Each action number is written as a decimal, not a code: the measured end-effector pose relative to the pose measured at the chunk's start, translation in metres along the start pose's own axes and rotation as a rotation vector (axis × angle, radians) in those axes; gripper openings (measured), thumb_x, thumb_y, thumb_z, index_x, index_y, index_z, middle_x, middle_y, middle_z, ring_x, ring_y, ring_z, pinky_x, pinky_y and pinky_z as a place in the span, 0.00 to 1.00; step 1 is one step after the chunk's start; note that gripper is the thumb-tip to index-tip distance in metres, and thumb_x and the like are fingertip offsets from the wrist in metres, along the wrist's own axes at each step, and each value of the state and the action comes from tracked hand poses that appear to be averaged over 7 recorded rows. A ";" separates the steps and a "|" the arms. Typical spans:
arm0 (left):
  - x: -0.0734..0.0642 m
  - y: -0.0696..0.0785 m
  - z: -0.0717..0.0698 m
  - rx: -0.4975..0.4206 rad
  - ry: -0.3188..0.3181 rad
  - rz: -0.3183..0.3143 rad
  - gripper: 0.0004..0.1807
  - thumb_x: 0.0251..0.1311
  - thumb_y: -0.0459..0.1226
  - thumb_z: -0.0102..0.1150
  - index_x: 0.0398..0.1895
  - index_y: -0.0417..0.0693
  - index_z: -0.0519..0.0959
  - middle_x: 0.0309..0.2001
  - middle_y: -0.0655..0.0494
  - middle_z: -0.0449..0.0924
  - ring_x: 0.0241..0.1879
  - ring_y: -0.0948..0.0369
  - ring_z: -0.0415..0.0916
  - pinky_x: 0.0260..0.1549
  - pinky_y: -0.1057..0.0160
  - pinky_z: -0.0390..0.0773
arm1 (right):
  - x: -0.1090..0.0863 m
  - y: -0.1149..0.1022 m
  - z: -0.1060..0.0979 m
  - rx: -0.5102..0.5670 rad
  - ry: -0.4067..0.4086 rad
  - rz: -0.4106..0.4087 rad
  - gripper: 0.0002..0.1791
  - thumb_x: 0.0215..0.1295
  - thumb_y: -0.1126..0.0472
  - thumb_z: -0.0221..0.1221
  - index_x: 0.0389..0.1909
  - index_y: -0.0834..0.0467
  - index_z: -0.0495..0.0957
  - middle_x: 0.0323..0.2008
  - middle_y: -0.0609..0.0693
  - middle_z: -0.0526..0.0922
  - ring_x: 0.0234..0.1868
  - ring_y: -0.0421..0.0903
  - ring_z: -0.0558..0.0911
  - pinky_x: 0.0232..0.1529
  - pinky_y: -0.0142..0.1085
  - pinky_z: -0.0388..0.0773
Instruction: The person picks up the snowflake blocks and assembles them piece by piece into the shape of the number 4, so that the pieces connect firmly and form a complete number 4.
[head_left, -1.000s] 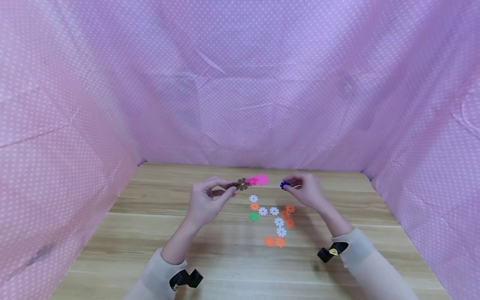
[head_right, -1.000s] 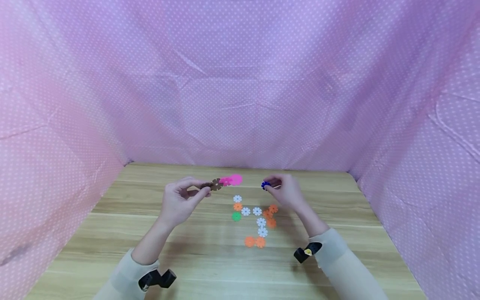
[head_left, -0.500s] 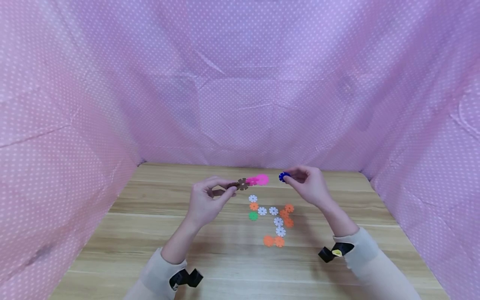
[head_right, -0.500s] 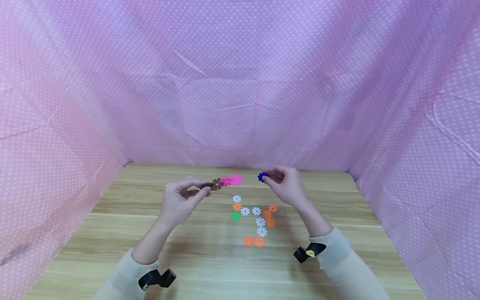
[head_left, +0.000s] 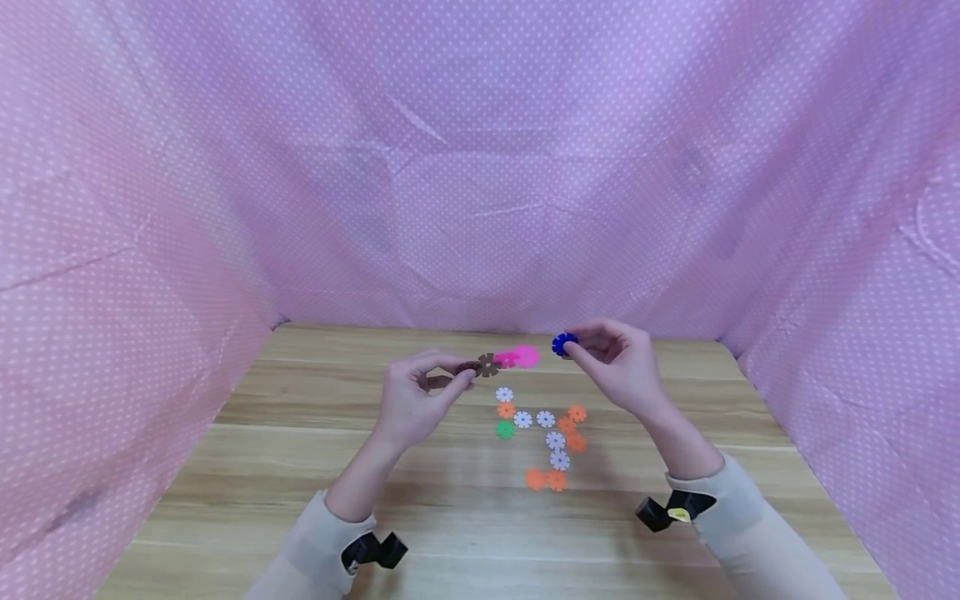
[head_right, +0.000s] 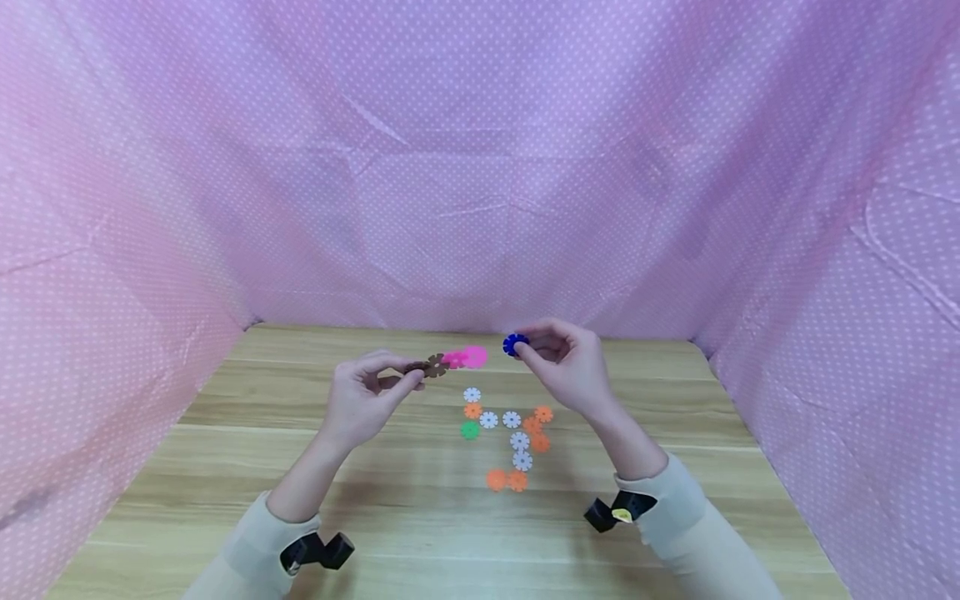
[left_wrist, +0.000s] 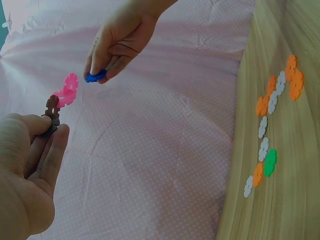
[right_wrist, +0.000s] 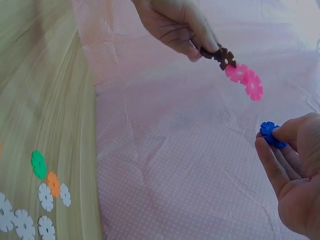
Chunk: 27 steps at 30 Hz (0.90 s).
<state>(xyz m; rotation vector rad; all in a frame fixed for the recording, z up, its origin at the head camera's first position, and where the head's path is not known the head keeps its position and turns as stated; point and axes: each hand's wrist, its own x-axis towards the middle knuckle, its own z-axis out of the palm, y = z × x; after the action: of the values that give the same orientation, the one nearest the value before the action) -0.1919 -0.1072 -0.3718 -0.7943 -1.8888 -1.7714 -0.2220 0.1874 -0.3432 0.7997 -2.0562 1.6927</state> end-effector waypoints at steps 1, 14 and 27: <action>0.000 0.000 0.000 -0.001 0.000 -0.001 0.05 0.61 0.20 0.70 0.40 0.29 0.88 0.37 0.35 0.89 0.32 0.57 0.92 0.36 0.60 0.95 | 0.000 -0.001 0.001 0.011 -0.001 -0.008 0.09 0.62 0.81 0.67 0.44 0.75 0.84 0.37 0.42 0.93 0.37 0.37 0.92 0.39 0.32 0.94; 0.000 -0.001 0.001 0.003 -0.009 -0.006 0.05 0.61 0.21 0.70 0.39 0.30 0.88 0.37 0.35 0.89 0.33 0.65 0.90 0.35 0.60 0.95 | -0.004 -0.009 0.010 0.049 -0.065 -0.071 0.10 0.60 0.85 0.65 0.42 0.76 0.83 0.37 0.39 0.92 0.37 0.35 0.92 0.37 0.29 0.93; -0.003 -0.001 0.005 -0.007 -0.017 -0.007 0.05 0.61 0.20 0.70 0.39 0.29 0.88 0.36 0.35 0.89 0.32 0.65 0.89 0.35 0.60 0.96 | -0.007 -0.007 0.013 0.039 -0.079 -0.092 0.11 0.59 0.85 0.65 0.41 0.73 0.84 0.38 0.44 0.92 0.37 0.35 0.91 0.38 0.31 0.94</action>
<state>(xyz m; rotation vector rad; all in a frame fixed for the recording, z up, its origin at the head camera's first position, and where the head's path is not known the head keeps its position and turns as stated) -0.1904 -0.1030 -0.3750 -0.8088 -1.8997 -1.7820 -0.2115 0.1751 -0.3448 0.9731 -2.0102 1.6808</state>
